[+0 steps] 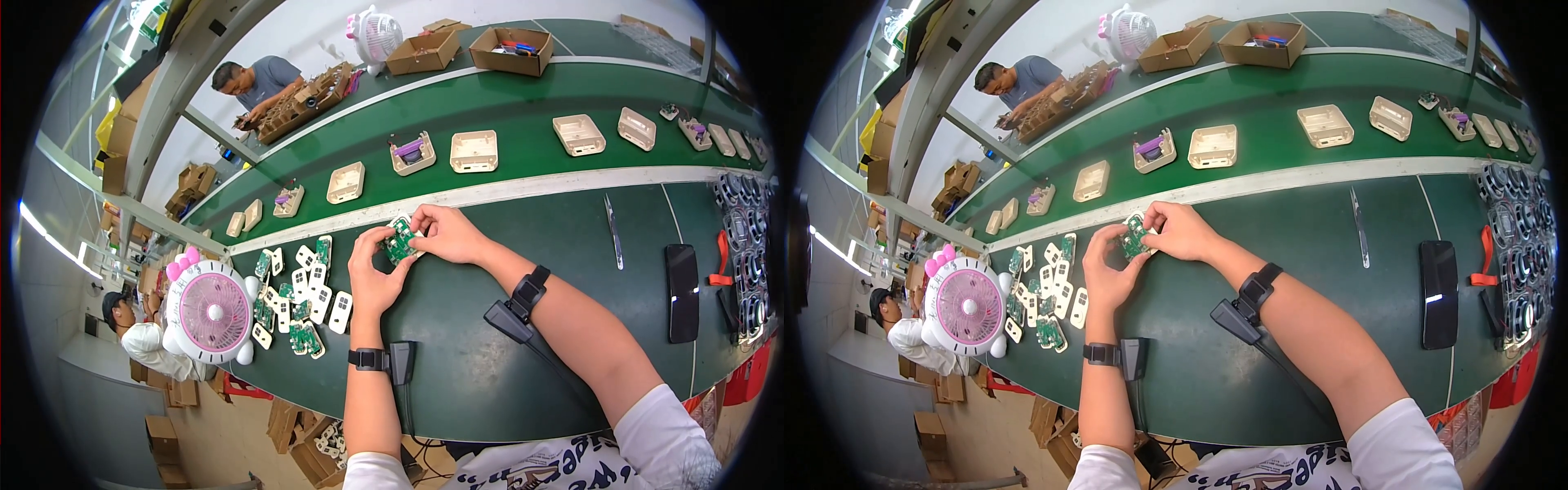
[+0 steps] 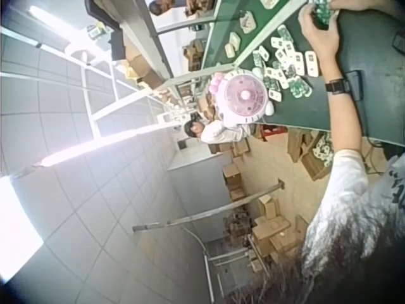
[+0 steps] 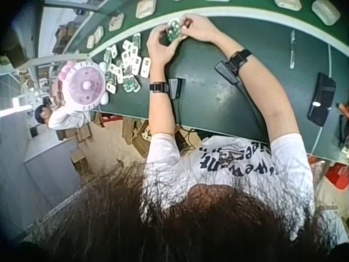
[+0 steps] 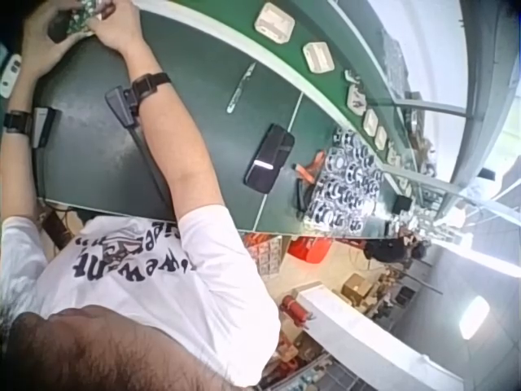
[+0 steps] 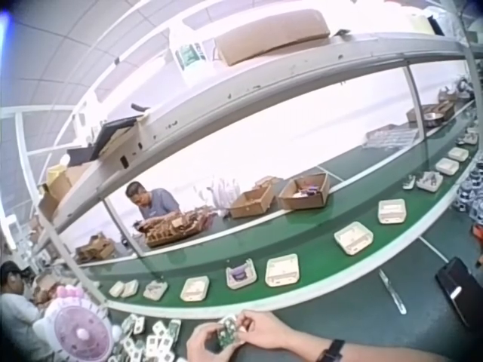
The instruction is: The person picks up a circuit board and a plastic housing, then connects the wires from the housing to the board by hand. They then press the circuit board into the housing and set the assembled unit back onto the conveyor belt.
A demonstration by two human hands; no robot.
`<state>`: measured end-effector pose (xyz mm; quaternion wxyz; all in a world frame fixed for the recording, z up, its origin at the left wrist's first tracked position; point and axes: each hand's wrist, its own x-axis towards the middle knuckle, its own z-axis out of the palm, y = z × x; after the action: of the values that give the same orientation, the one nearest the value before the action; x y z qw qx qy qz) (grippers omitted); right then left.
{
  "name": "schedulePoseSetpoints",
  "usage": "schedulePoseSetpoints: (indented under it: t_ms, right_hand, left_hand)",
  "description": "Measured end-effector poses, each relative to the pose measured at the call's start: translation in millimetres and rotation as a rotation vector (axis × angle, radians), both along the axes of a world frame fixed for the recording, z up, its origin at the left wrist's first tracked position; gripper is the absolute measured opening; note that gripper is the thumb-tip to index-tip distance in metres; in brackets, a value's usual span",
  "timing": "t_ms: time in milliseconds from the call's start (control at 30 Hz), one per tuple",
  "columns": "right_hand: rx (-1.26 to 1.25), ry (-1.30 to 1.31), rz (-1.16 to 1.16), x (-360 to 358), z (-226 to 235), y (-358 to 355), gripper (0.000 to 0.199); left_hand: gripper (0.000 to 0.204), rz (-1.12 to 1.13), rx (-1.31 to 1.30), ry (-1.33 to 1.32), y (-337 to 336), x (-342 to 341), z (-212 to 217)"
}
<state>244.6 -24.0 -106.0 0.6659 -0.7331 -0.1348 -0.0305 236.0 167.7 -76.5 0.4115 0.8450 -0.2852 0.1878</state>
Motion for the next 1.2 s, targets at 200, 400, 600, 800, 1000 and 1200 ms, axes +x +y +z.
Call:
schedulePoseSetpoints:
  t_ms: [200,400,600,800,1000,1200]
  right_hand:
    - [-0.025,0.014,-0.009,1,0,2,0.023]
    - [-0.006,0.002,0.000,3,-1,4,0.022]
    - [-0.003,0.019,0.007,5,-1,6,0.022]
    - [-0.006,0.020,0.001,6,-2,7,0.022]
    - [-0.002,0.007,0.004,7,-2,9,0.023]
    - [-0.034,0.001,-0.021,7,0,11,0.022]
  left_hand:
    - [0.051,0.010,0.010,-0.009,3,1,0]
    - [0.050,0.006,0.003,-0.013,4,3,-1]
    - [0.050,0.015,0.011,-0.017,7,4,-1]
    - [0.051,0.016,0.005,-0.017,7,6,-1]
    - [0.053,0.026,0.006,-0.036,9,7,-1]
    - [0.056,0.035,-0.005,-0.044,13,10,-3]
